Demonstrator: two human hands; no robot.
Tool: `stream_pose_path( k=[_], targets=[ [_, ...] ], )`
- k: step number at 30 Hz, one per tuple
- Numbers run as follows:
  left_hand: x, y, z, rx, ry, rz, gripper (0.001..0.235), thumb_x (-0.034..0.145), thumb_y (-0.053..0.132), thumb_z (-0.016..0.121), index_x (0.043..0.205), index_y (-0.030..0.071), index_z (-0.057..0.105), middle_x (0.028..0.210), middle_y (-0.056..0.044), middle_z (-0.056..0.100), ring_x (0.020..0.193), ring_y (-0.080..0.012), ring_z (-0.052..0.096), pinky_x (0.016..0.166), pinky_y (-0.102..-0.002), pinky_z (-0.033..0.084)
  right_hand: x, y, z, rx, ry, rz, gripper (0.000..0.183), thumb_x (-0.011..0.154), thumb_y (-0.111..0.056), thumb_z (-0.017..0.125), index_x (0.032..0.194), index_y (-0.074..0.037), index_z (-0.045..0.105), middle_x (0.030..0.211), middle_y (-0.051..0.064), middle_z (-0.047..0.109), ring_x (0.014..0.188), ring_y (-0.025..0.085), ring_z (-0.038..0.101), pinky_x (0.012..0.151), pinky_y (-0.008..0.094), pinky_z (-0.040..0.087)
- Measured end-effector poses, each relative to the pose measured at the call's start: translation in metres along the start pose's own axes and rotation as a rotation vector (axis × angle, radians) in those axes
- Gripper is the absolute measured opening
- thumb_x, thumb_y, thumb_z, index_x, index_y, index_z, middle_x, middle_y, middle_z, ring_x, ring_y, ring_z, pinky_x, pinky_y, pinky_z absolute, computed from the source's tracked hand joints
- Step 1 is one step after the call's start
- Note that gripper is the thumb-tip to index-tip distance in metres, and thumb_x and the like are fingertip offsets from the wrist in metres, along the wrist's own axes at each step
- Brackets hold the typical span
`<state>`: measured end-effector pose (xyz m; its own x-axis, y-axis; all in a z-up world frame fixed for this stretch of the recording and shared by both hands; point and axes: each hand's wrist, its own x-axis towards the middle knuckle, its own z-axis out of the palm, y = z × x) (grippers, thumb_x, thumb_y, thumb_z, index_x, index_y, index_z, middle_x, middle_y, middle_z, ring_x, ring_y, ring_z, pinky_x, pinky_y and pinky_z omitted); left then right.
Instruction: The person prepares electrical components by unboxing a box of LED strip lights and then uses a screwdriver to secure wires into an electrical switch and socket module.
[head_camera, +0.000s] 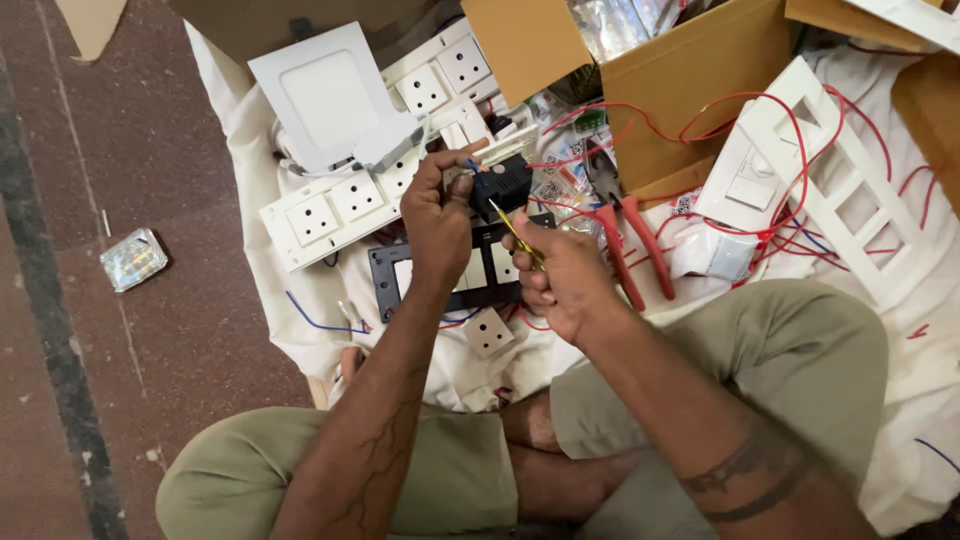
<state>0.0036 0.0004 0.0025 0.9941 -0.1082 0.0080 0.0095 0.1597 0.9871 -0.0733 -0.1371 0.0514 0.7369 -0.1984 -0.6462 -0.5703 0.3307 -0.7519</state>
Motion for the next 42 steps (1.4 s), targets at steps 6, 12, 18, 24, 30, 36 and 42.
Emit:
stream_pose_path(
  k=[6,12,18,24,30,36,42],
  targets=[
    [0.002,-0.002,-0.003,0.111,0.037,0.083,0.028,0.098,-0.018,0.051,0.108,0.003,0.066,0.128,-0.012,0.073,0.106,-0.0086,0.063,0.095,-0.023,0.049,-0.018,-0.012,0.006,-0.662,0.160,-0.876,0.024,0.095,-0.026,0.073,0.090,-0.003,0.066,0.070,0.004,0.065,0.055,0.014,0.065,0.050,0.032,0.050],
    [-0.003,-0.009,0.000,0.013,0.100,0.031,0.028,0.100,-0.017,0.051,0.107,0.005,0.066,0.117,-0.008,0.074,0.096,-0.0067,0.066,0.086,-0.021,0.053,-0.025,0.002,0.015,-1.115,0.331,-1.086,0.020,0.101,-0.021,0.072,0.087,-0.006,0.069,0.073,0.014,0.064,0.062,0.035,0.065,0.055,0.045,0.049],
    [-0.010,-0.008,0.005,0.216,0.163,-0.021,0.034,0.094,-0.023,0.049,0.105,0.002,0.070,0.108,-0.012,0.076,0.083,-0.0068,0.049,0.073,-0.022,0.042,-0.003,0.017,0.005,-0.644,0.230,-0.636,0.018,0.103,-0.022,0.071,0.092,-0.008,0.069,0.077,0.009,0.064,0.066,0.029,0.063,0.060,0.041,0.049],
    [-0.007,-0.003,0.008,0.114,0.132,0.107,0.033,0.095,-0.021,0.048,0.106,0.003,0.067,0.123,-0.009,0.076,0.102,-0.0051,0.065,0.087,-0.019,0.051,0.001,0.005,-0.006,0.134,-0.051,0.098,0.020,0.101,-0.024,0.072,0.094,-0.005,0.069,0.080,0.007,0.067,0.067,0.026,0.065,0.059,0.038,0.050],
    [-0.010,-0.006,0.012,0.054,0.134,0.077,0.026,0.099,-0.018,0.053,0.105,0.003,0.067,0.123,-0.009,0.075,0.102,-0.0058,0.065,0.089,-0.020,0.053,-0.026,-0.003,0.001,-1.024,0.305,-1.187,0.019,0.103,-0.026,0.070,0.099,-0.007,0.070,0.087,0.011,0.068,0.075,0.031,0.067,0.065,0.040,0.052],
    [-0.014,-0.007,0.011,0.079,0.167,0.063,0.029,0.097,-0.020,0.049,0.101,0.001,0.068,0.121,-0.012,0.077,0.103,-0.0071,0.065,0.090,-0.020,0.052,-0.023,0.016,0.010,-1.057,0.283,-1.073,0.020,0.105,-0.020,0.069,0.094,-0.003,0.070,0.074,0.015,0.065,0.064,0.036,0.063,0.058,0.044,0.049],
    [-0.013,-0.011,0.010,0.033,0.197,0.077,0.029,0.097,-0.021,0.048,0.101,0.000,0.067,0.120,-0.011,0.076,0.103,-0.0079,0.066,0.088,-0.023,0.055,-0.005,0.015,0.010,0.018,0.034,0.030,0.029,0.099,-0.025,0.074,0.084,-0.002,0.067,0.065,-0.001,0.056,0.046,0.009,0.039,0.042,0.031,0.028]
  ],
)
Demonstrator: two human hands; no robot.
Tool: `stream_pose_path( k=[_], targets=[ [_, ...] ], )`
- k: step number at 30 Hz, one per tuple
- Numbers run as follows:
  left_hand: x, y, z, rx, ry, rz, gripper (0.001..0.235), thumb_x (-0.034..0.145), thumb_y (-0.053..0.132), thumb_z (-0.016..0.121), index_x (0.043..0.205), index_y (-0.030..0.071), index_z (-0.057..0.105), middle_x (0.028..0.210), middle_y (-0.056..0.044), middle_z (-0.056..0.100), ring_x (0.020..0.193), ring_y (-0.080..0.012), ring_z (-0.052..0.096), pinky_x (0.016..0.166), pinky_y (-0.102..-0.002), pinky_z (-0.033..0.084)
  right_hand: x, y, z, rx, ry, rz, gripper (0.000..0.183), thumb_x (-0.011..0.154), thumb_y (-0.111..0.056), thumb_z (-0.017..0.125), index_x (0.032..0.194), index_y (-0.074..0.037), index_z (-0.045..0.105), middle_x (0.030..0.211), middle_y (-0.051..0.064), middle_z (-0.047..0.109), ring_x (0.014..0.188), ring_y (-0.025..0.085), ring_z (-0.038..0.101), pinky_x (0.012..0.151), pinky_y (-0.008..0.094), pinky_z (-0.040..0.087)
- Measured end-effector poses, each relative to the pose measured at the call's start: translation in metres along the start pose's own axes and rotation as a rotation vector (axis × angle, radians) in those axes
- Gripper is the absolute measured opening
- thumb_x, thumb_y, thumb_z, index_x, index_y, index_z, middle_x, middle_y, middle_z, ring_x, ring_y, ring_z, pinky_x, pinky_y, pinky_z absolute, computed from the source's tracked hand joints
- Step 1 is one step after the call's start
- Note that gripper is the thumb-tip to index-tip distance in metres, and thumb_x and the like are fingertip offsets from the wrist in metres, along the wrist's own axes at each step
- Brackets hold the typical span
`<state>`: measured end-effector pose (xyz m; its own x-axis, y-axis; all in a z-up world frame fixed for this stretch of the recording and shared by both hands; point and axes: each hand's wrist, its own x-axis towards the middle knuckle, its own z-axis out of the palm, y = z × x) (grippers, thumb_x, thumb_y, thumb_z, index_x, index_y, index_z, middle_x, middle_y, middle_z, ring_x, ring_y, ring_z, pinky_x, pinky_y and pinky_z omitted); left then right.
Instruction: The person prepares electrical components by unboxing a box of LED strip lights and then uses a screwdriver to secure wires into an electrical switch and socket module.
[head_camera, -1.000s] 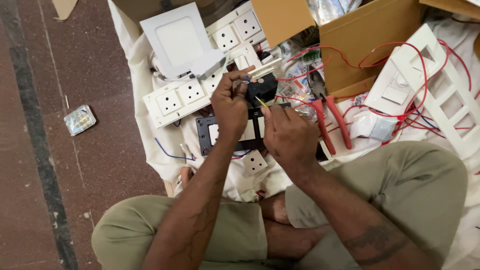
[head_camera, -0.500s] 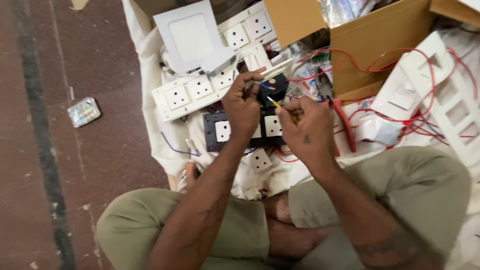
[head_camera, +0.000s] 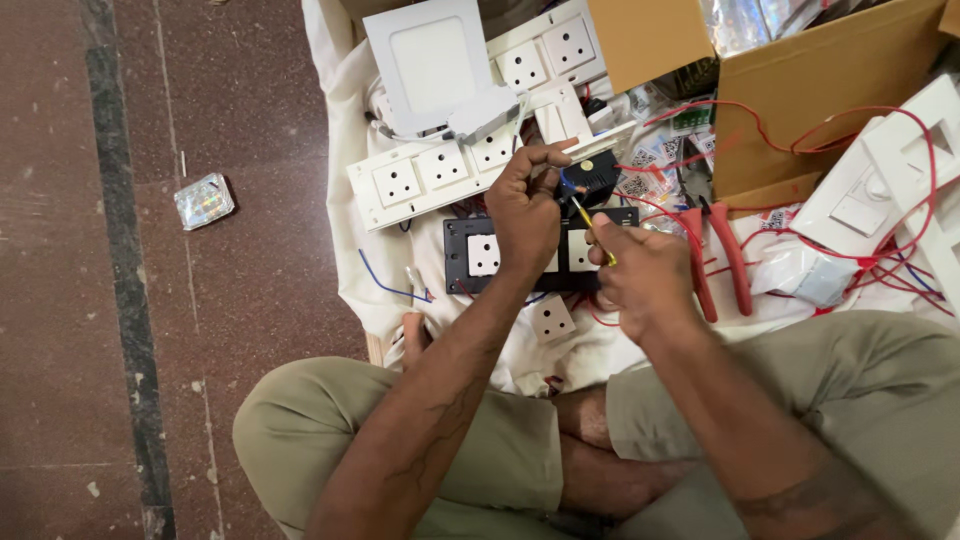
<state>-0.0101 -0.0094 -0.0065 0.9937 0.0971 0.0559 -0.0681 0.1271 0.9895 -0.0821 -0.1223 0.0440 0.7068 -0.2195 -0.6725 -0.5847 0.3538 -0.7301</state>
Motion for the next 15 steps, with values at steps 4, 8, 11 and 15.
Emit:
stream_pose_path(
  k=[4,8,11,15],
  targets=[
    [0.001,0.001,0.000,-0.060,-0.008,-0.067,0.028,0.100,-0.018,0.047,0.101,0.002,0.067,0.116,-0.009,0.075,0.097,-0.0075,0.066,0.080,-0.024,0.060,-0.018,-0.014,0.000,-0.543,0.096,-0.485,0.019,0.099,-0.022,0.071,0.091,-0.005,0.071,0.060,0.004,0.060,0.045,0.014,0.053,0.046,0.035,0.040],
    [0.001,0.002,0.000,-0.040,0.007,-0.067,0.027,0.099,-0.017,0.049,0.102,0.002,0.068,0.116,-0.006,0.076,0.093,-0.0050,0.064,0.081,-0.020,0.055,-0.030,-0.013,0.008,-1.168,0.311,-1.216,0.014,0.102,-0.017,0.070,0.096,-0.004,0.071,0.075,0.012,0.062,0.061,0.031,0.060,0.055,0.041,0.045],
    [-0.001,0.002,0.003,0.043,0.036,-0.041,0.026,0.099,-0.016,0.053,0.103,0.004,0.069,0.114,-0.004,0.077,0.087,-0.0025,0.060,0.076,-0.018,0.049,-0.028,-0.009,0.010,-1.112,0.289,-1.180,0.016,0.104,-0.015,0.070,0.094,-0.003,0.070,0.077,0.015,0.063,0.066,0.036,0.061,0.060,0.043,0.046],
    [-0.002,0.001,0.003,0.101,0.078,-0.083,0.026,0.099,-0.015,0.055,0.101,0.004,0.071,0.108,-0.003,0.078,0.076,-0.0012,0.049,0.066,-0.018,0.041,-0.019,-0.001,0.009,-0.943,0.221,-0.968,0.017,0.105,-0.016,0.071,0.093,-0.003,0.073,0.070,0.015,0.062,0.058,0.030,0.057,0.056,0.040,0.043]
  ],
)
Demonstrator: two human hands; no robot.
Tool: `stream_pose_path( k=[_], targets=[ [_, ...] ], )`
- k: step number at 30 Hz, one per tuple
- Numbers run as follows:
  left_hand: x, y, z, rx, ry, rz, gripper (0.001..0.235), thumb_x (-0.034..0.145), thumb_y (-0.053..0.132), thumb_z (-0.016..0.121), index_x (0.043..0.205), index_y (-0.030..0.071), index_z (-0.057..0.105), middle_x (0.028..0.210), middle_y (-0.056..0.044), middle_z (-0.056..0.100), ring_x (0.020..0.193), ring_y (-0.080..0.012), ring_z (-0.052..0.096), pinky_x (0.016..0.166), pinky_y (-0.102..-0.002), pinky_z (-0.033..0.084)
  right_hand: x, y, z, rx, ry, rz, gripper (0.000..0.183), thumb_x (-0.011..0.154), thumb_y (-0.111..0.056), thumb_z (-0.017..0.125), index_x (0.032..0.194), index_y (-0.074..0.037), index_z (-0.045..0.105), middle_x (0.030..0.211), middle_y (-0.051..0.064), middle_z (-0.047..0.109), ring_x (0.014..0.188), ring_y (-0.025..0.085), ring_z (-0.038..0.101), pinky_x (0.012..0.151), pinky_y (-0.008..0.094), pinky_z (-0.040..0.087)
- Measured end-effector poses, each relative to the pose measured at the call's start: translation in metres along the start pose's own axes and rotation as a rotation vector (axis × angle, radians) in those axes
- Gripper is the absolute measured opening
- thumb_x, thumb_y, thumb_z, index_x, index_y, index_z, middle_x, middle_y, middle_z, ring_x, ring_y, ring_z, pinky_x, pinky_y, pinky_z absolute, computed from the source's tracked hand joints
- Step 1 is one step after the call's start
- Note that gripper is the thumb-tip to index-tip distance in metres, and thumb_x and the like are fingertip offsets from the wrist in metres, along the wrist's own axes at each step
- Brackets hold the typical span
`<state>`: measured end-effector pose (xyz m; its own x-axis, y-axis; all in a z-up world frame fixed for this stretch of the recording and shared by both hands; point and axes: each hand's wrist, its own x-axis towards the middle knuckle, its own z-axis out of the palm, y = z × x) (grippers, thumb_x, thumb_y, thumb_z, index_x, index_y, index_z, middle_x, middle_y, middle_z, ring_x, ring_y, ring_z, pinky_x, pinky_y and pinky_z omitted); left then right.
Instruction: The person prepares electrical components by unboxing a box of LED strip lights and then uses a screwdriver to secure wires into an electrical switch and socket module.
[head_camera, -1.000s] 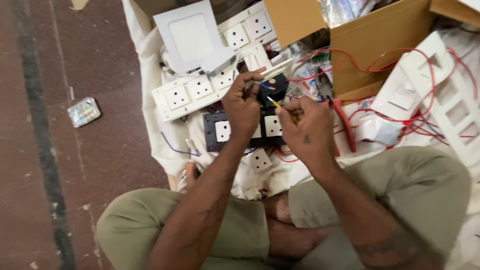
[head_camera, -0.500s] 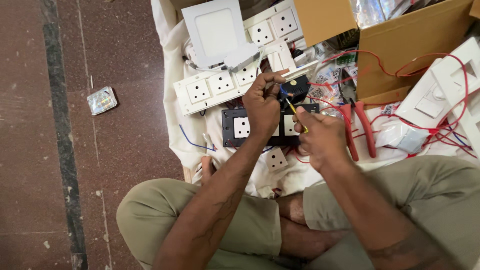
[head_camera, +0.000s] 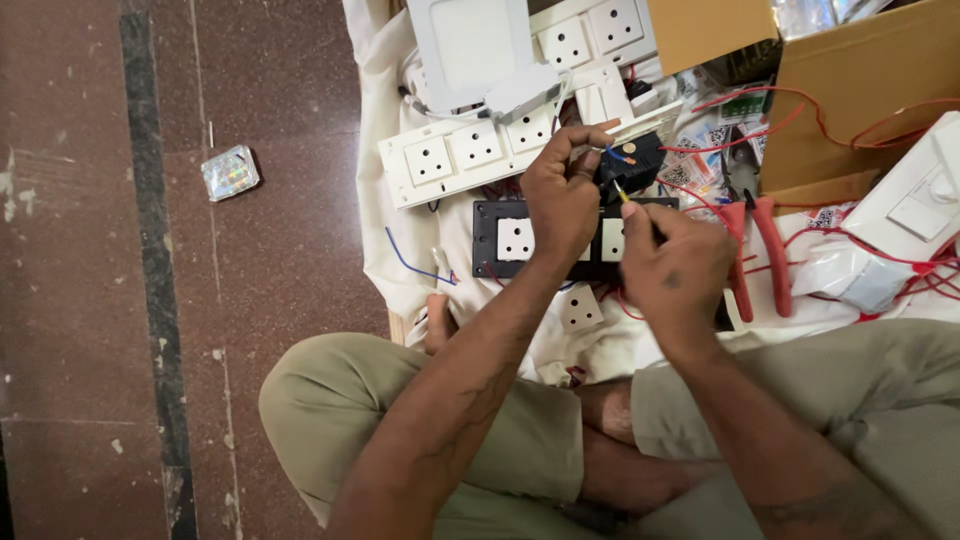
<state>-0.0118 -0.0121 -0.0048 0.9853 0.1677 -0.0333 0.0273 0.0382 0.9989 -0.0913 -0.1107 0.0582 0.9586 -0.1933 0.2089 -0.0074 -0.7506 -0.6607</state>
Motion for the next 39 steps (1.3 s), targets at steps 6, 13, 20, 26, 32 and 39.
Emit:
stream_pose_path(
  k=[6,13,20,26,32,39],
  targets=[
    [-0.001,0.000,0.000,-0.012,-0.022,0.015,0.027,0.098,-0.016,0.052,0.103,0.004,0.070,0.113,-0.002,0.078,0.077,-0.0006,0.054,0.066,-0.018,0.043,0.017,0.036,0.002,1.034,-0.250,1.065,0.022,0.093,-0.026,0.076,0.091,-0.004,0.071,0.072,-0.001,0.063,0.050,0.004,0.046,0.041,0.020,0.028],
    [0.019,-0.001,-0.011,0.023,-0.168,0.018,0.025,0.094,-0.014,0.059,0.108,0.004,0.069,0.111,0.000,0.077,0.092,-0.0031,0.067,0.084,-0.020,0.053,0.041,0.051,-0.039,0.436,-0.516,0.567,0.027,0.098,-0.029,0.072,0.096,-0.002,0.074,0.072,0.009,0.062,0.053,0.014,0.052,0.046,0.029,0.036],
    [0.043,0.014,-0.026,0.299,-0.278,0.021,0.018,0.089,-0.004,0.071,0.103,0.005,0.077,0.089,-0.007,0.079,0.079,-0.0092,0.069,0.074,-0.025,0.055,0.018,0.057,-0.056,0.148,-0.990,-0.219,0.027,0.079,-0.034,0.078,0.093,-0.010,0.078,0.083,0.010,0.076,0.076,0.026,0.072,0.072,0.037,0.053],
    [0.058,0.047,-0.043,0.545,-0.327,0.056,0.020,0.076,-0.003,0.076,0.094,0.006,0.078,0.090,-0.008,0.080,0.080,-0.0139,0.077,0.074,-0.027,0.061,0.001,0.066,-0.045,0.038,-0.817,-0.175,0.029,0.068,-0.028,0.084,0.090,-0.009,0.080,0.088,0.013,0.076,0.082,0.032,0.070,0.074,0.043,0.054],
    [0.062,0.124,-0.079,0.700,-0.387,0.000,0.018,0.081,0.006,0.081,0.098,0.005,0.077,0.094,-0.008,0.080,0.078,-0.0170,0.078,0.073,-0.030,0.061,0.043,0.088,-0.074,-0.365,-0.621,0.328,0.050,0.076,-0.024,0.085,0.122,-0.008,0.071,0.095,0.020,0.074,0.084,0.038,0.070,0.077,0.047,0.056],
    [0.074,0.153,-0.177,0.885,-0.290,0.175,0.016,0.087,0.012,0.084,0.099,0.002,0.079,0.093,-0.012,0.078,0.080,-0.0179,0.077,0.074,-0.032,0.061,0.033,0.114,-0.051,-0.577,-0.407,0.173,0.067,0.065,-0.031,0.094,0.120,-0.005,0.066,0.119,0.024,0.067,0.108,0.040,0.065,0.091,0.049,0.053]
  ],
)
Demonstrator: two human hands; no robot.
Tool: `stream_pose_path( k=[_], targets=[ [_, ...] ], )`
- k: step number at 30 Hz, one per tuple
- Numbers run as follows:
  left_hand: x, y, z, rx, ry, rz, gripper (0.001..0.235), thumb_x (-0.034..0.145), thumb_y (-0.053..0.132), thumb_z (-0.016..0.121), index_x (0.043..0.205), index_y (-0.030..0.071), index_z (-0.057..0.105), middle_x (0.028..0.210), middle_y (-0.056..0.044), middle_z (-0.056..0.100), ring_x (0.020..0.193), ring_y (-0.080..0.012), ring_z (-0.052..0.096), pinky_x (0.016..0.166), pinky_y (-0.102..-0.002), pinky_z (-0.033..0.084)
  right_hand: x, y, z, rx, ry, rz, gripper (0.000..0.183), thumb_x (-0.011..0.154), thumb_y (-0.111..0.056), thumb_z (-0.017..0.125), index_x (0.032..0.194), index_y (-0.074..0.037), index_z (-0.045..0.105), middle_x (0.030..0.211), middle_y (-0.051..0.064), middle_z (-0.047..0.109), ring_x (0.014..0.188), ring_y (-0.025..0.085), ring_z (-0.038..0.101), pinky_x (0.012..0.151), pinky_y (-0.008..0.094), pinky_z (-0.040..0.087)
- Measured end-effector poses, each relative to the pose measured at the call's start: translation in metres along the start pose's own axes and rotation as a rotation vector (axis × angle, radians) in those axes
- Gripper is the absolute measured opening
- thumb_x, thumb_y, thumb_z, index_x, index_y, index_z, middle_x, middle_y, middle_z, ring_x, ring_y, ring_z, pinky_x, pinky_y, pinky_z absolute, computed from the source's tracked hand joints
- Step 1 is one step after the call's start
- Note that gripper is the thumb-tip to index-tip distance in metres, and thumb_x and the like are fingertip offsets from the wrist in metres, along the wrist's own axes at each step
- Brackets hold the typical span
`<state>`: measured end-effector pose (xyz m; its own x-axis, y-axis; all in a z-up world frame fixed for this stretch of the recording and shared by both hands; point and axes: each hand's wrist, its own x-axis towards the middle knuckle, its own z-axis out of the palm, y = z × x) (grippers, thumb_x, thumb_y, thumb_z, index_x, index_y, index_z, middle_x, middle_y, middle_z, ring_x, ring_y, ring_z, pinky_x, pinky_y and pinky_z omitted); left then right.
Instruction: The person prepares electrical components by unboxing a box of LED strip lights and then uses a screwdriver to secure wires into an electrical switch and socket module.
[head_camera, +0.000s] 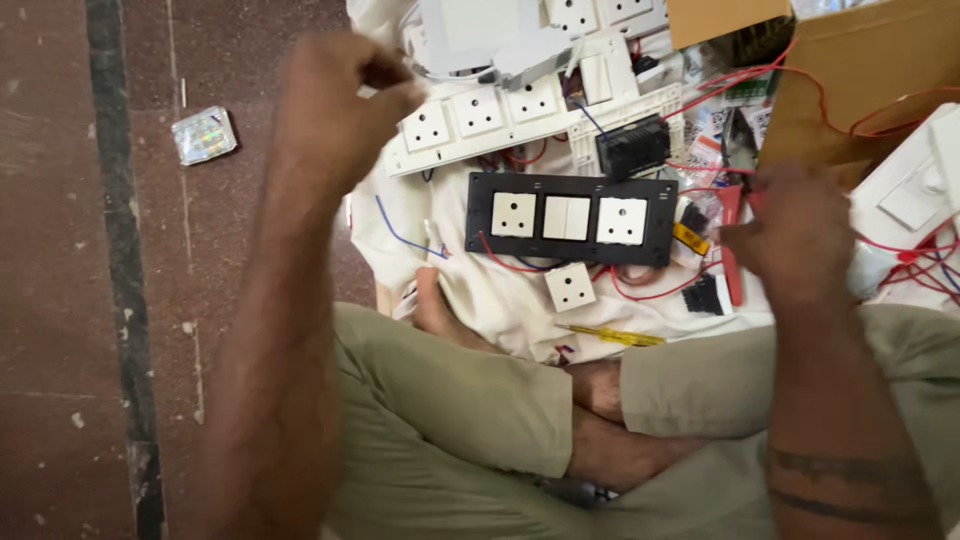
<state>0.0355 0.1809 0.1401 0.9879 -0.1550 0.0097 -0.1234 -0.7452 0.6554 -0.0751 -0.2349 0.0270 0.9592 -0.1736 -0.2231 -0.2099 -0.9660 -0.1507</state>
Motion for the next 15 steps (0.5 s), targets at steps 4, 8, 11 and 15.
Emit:
stream_pose_path(
  k=[4,8,11,15],
  targets=[
    [-0.022,-0.049,0.001,0.420,-0.354,-0.701,0.030,0.082,0.035,0.088,0.086,0.006,0.082,0.076,-0.008,0.076,0.065,-0.0189,0.071,0.069,-0.038,0.057,0.009,0.002,-0.001,-0.012,-0.169,0.107,0.082,0.062,-0.034,0.097,0.127,0.000,0.059,0.117,0.024,0.068,0.110,0.041,0.064,0.091,0.050,0.054],
    [-0.029,-0.082,0.012,0.347,-0.428,-0.773,0.033,0.080,0.029,0.090,0.090,0.000,0.078,0.075,-0.013,0.076,0.065,-0.0221,0.076,0.069,-0.038,0.062,0.007,-0.003,0.015,-0.137,-0.225,0.055,0.072,0.064,-0.038,0.094,0.116,0.001,0.062,0.118,0.024,0.065,0.109,0.038,0.065,0.086,0.048,0.056],
    [-0.021,-0.082,0.036,0.591,-0.444,-0.738,0.036,0.071,0.025,0.094,0.095,0.009,0.073,0.074,-0.006,0.076,0.071,-0.0207,0.075,0.073,-0.037,0.058,0.007,0.017,0.016,-0.017,-0.240,-0.050,0.050,0.080,-0.041,0.088,0.096,0.005,0.073,0.102,0.023,0.068,0.096,0.034,0.068,0.082,0.046,0.058],
    [-0.020,-0.077,0.045,0.623,-0.443,-0.752,0.014,0.080,0.014,0.082,0.092,0.009,0.078,0.077,-0.007,0.077,0.073,-0.0203,0.075,0.073,-0.036,0.059,0.015,0.039,0.009,0.769,-0.351,0.227,0.030,0.104,-0.022,0.069,0.118,0.004,0.062,0.091,0.031,0.061,0.065,0.044,0.051,0.055,0.059,0.039]
  ],
)
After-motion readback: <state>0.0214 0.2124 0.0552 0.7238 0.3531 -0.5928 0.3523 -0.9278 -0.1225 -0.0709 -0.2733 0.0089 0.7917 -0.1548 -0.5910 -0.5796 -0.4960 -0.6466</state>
